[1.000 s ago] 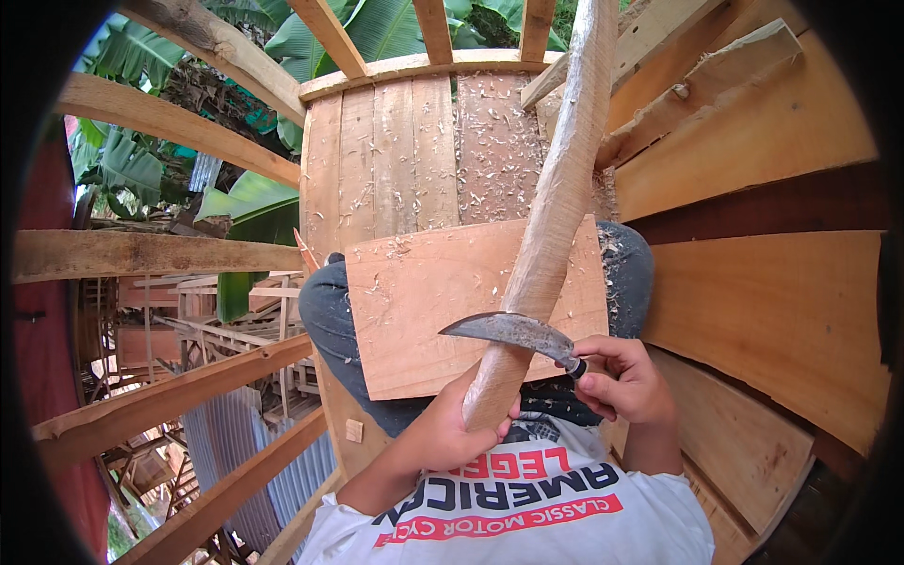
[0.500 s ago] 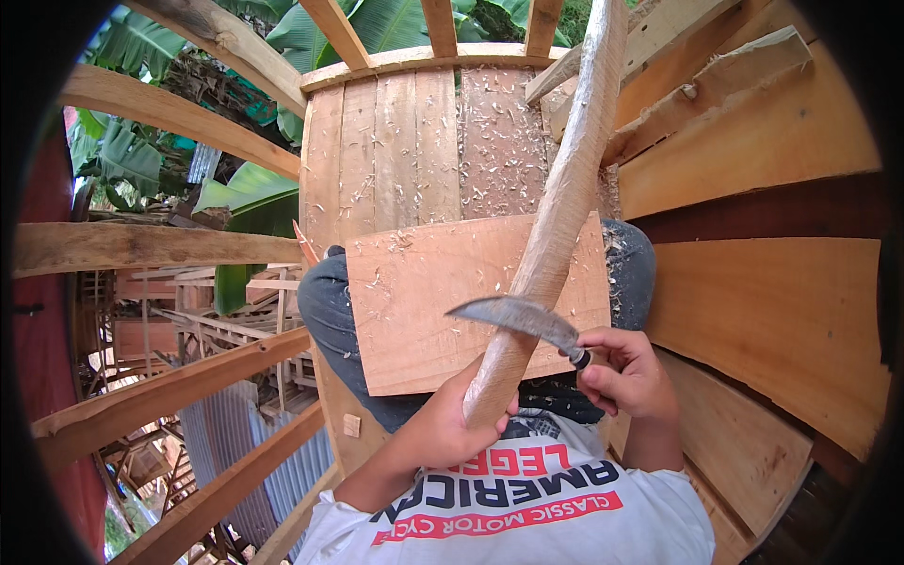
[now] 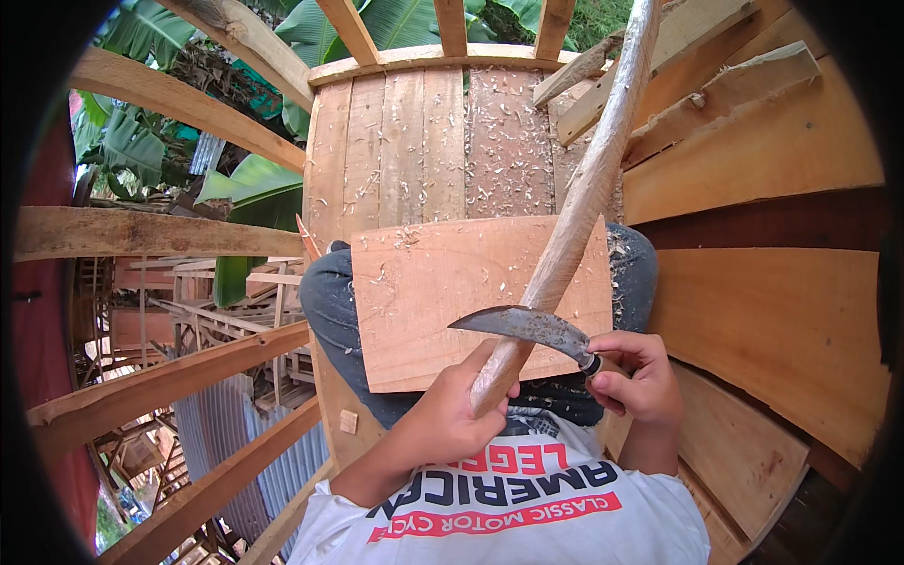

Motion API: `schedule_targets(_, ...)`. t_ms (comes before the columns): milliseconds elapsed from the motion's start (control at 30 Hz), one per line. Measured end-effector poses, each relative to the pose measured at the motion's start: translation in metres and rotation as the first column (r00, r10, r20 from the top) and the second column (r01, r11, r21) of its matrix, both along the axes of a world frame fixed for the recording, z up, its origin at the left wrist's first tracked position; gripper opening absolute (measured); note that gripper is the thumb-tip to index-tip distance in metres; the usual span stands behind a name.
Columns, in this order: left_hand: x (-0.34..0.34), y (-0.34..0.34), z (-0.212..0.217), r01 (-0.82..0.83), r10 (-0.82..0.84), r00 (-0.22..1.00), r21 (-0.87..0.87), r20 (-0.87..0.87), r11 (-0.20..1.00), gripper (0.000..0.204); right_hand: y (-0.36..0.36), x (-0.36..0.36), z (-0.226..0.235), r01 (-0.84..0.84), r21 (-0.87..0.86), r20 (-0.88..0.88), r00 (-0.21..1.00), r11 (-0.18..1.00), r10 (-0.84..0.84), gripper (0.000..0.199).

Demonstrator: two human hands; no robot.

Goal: The person sits cross-legged on a wooden platform and uses a curved knife to shave and smooth a long, thin piece of wood. They repeatedly scrape the blade along the wood's surface, removing thin shavings and refining its shape.

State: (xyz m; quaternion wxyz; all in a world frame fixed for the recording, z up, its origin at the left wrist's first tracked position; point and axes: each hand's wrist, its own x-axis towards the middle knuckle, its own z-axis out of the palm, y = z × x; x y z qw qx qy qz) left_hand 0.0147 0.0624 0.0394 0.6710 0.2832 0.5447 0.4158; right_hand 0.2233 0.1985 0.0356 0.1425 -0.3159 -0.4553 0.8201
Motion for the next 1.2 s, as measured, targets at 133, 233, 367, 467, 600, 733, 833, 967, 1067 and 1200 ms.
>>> schedule_targets(133,-0.003,-0.002,0.001,-0.007,0.006,0.998,0.012,0.068,1.0,0.053,0.004,0.003,-0.007,-0.052,0.101,-0.055,0.997,0.994,0.058,0.031)
schedule_targets(233,-0.004,-0.015,-0.001,-0.023,0.027,0.989,-0.031,0.143,0.999,0.054,0.033,0.011,-0.006,0.546,-0.005,-0.131,0.83,0.838,-0.542,0.037)
schedule_targets(367,-0.012,-0.028,-0.004,-0.065,0.069,0.994,-0.052,0.087,0.997,0.053,0.016,0.012,-0.008,0.325,0.051,-0.143,0.938,0.944,-0.316,0.036)
schedule_targets(467,-0.014,-0.033,-0.009,-0.131,0.13,0.991,-0.031,-0.026,0.991,0.055,0.005,-0.011,-0.01,-0.062,0.052,-0.067,0.996,0.997,0.065,0.031)
schedule_targets(600,-0.017,-0.027,0.0,-0.117,0.111,0.974,-0.02,-0.199,0.993,0.058,-0.006,-0.018,-0.025,0.031,-0.01,-0.137,0.99,0.999,-0.032,0.028)
schedule_targets(733,-0.015,-0.03,-0.005,-0.124,0.128,0.935,0.035,-0.331,0.992,0.06,-0.015,-0.026,-0.026,0.045,0.318,-0.002,0.999,0.947,-0.046,0.018)
schedule_targets(833,-0.015,-0.026,-0.003,-0.118,0.101,0.889,-0.009,-0.447,0.993,0.061,-0.018,-0.032,-0.029,-0.005,0.67,0.144,0.982,0.742,-0.124,0.016)
schedule_targets(967,-0.014,-0.031,-0.016,-0.072,0.121,0.854,0.115,-0.507,0.991,0.061,-0.024,-0.032,-0.025,-0.142,0.764,0.274,0.954,0.629,-0.118,0.016)
schedule_targets(1067,-0.012,-0.03,-0.014,-0.071,0.119,0.838,0.11,-0.532,0.991,0.059,-0.027,-0.034,-0.032,-0.183,0.812,0.322,0.932,0.554,-0.165,0.021)
schedule_targets(1200,-0.008,-0.032,-0.005,-0.079,0.095,0.81,0.053,-0.578,0.995,0.059,-0.022,-0.04,-0.029,-0.267,0.856,0.404,0.88,0.443,-0.251,0.036)
